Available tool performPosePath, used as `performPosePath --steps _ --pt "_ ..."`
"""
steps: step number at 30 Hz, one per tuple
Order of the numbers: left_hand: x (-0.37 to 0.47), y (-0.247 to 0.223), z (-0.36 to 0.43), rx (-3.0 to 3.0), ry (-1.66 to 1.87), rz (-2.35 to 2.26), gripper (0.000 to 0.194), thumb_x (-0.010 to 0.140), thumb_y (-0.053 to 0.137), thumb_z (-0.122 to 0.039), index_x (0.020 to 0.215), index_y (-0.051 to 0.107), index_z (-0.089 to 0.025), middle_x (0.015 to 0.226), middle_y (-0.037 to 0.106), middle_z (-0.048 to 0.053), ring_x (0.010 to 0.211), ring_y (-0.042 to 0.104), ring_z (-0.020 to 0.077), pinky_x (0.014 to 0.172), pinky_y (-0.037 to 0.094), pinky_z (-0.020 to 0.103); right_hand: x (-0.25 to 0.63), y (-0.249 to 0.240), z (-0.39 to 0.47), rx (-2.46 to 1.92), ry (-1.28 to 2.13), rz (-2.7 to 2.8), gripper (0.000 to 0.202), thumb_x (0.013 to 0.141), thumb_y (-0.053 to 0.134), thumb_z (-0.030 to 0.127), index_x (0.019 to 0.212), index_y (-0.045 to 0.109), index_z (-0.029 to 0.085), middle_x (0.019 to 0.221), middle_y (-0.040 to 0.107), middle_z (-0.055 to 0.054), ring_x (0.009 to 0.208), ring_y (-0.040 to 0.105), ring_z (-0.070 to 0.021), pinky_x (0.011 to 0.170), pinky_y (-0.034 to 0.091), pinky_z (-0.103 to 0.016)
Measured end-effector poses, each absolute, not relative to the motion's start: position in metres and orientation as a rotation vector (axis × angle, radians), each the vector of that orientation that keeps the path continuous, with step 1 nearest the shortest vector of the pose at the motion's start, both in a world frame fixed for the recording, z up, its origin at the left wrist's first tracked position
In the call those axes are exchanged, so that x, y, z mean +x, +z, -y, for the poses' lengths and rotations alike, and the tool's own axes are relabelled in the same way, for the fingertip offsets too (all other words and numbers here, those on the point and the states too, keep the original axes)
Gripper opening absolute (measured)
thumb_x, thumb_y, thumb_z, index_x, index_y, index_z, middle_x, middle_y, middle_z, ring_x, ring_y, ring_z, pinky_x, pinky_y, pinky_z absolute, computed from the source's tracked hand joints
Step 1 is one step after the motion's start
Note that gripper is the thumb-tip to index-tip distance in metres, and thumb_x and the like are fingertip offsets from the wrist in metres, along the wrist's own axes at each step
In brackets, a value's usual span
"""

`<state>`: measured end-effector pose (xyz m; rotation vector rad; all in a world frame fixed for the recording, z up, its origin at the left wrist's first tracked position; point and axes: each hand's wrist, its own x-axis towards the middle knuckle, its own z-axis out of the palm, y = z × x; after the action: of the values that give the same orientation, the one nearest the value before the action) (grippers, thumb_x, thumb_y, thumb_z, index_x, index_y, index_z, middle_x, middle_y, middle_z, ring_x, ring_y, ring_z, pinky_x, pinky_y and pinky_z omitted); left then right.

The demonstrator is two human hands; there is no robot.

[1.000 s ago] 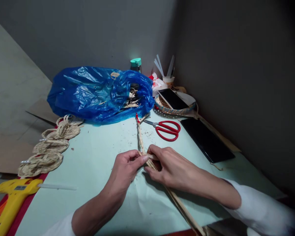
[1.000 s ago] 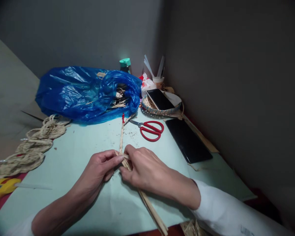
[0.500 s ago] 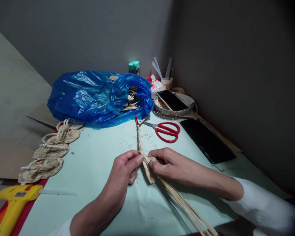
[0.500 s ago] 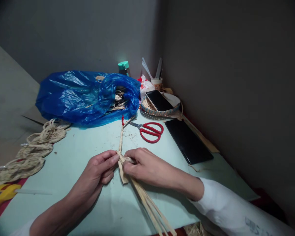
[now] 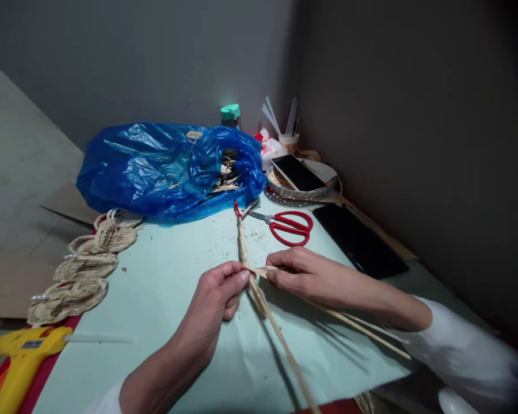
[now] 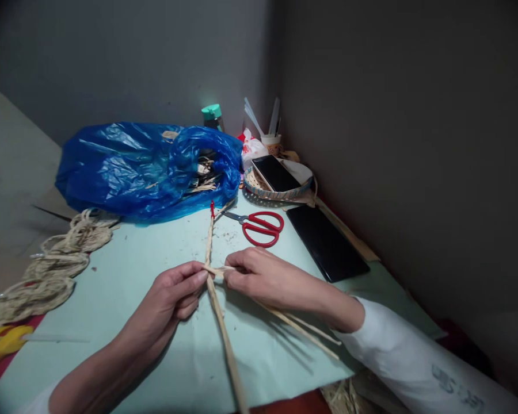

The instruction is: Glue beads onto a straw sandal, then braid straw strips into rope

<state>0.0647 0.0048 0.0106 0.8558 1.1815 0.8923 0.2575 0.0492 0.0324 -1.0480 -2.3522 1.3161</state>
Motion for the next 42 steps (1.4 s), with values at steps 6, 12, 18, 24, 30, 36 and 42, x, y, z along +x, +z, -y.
performPosePath --steps 6,12,18,24,30,36,42 --pt "0.065 0.012 -0.003 0.843 0.908 -1.197 0.018 0.080 0.065 -0.031 0.082 0.063 -0.013 0.054 0.025 -0.009 0.044 0.014 0.0029 0.040 0.009 0.020 0.255 0.039 -0.036 -1.148 1.101 2.615 0.028 0.095 0.034 0.030 0.073 0.046 0.017 0.068 0.050 0.000 0.065 0.046 -0.0121 0.058 0.027 -0.026" --pt "0.066 0.011 -0.004 0.840 0.926 -1.234 0.020 0.078 0.068 -0.033 0.077 0.064 -0.013 0.052 0.029 -0.009 0.043 0.017 0.0025 0.040 0.011 0.019 0.256 0.041 -0.031 -1.178 0.991 2.739 0.028 0.097 0.030 0.030 0.080 0.048 0.017 0.072 0.056 -0.004 0.068 0.050 -0.0149 0.061 0.030 -0.027" --pt "0.068 0.013 -0.008 0.864 0.926 -1.256 0.024 0.078 0.067 -0.031 0.064 0.062 -0.012 0.050 0.040 -0.006 0.041 0.020 0.0012 0.039 0.010 0.020 0.261 0.044 -0.027 -1.166 0.906 2.726 0.023 0.097 0.034 0.028 0.083 0.049 0.018 0.069 0.054 -0.003 0.064 0.050 -0.0145 0.057 0.028 -0.026" --pt "0.068 0.014 -0.008 0.881 0.930 -1.290 0.024 0.078 0.066 -0.033 0.067 0.065 -0.012 0.053 0.047 -0.004 0.040 0.022 0.0014 0.040 0.010 0.022 0.261 0.047 -0.024 -1.227 0.884 2.614 0.020 0.097 0.036 0.033 0.090 0.049 0.020 0.061 0.050 0.001 0.054 0.044 -0.0124 0.052 0.023 -0.026" --pt "0.077 0.014 -0.005 0.990 0.897 -1.420 0.030 0.078 0.064 -0.036 0.059 0.065 -0.012 0.043 0.043 -0.005 0.039 0.021 0.0028 0.042 0.013 0.023 0.241 0.030 -0.002 -1.368 0.428 2.756 0.012 0.086 0.041 0.012 0.086 0.052 0.017 0.057 0.055 -0.002 0.042 0.039 -0.0126 0.049 0.015 -0.030" --pt "0.075 0.009 -0.001 0.994 0.918 -1.368 0.026 0.078 0.066 -0.036 0.069 0.070 -0.013 0.039 0.044 -0.005 0.041 0.030 0.0054 0.044 0.020 0.022 0.209 0.021 0.017 -1.333 0.157 2.781 0.018 0.081 0.047 0.010 0.098 0.054 0.009 0.071 0.063 -0.011 0.047 0.053 -0.0157 0.045 0.023 -0.029" --pt "0.067 0.008 0.000 0.886 0.931 -1.207 0.027 0.075 0.069 -0.038 0.078 0.073 -0.012 0.068 0.065 0.004 0.052 0.043 0.0073 0.050 0.028 0.021 0.184 0.017 0.022 -1.383 0.088 2.818 0.021 0.083 0.044 0.007 0.100 0.056 0.006 0.076 0.065 -0.016 0.053 0.059 -0.0179 0.044 0.031 -0.028"
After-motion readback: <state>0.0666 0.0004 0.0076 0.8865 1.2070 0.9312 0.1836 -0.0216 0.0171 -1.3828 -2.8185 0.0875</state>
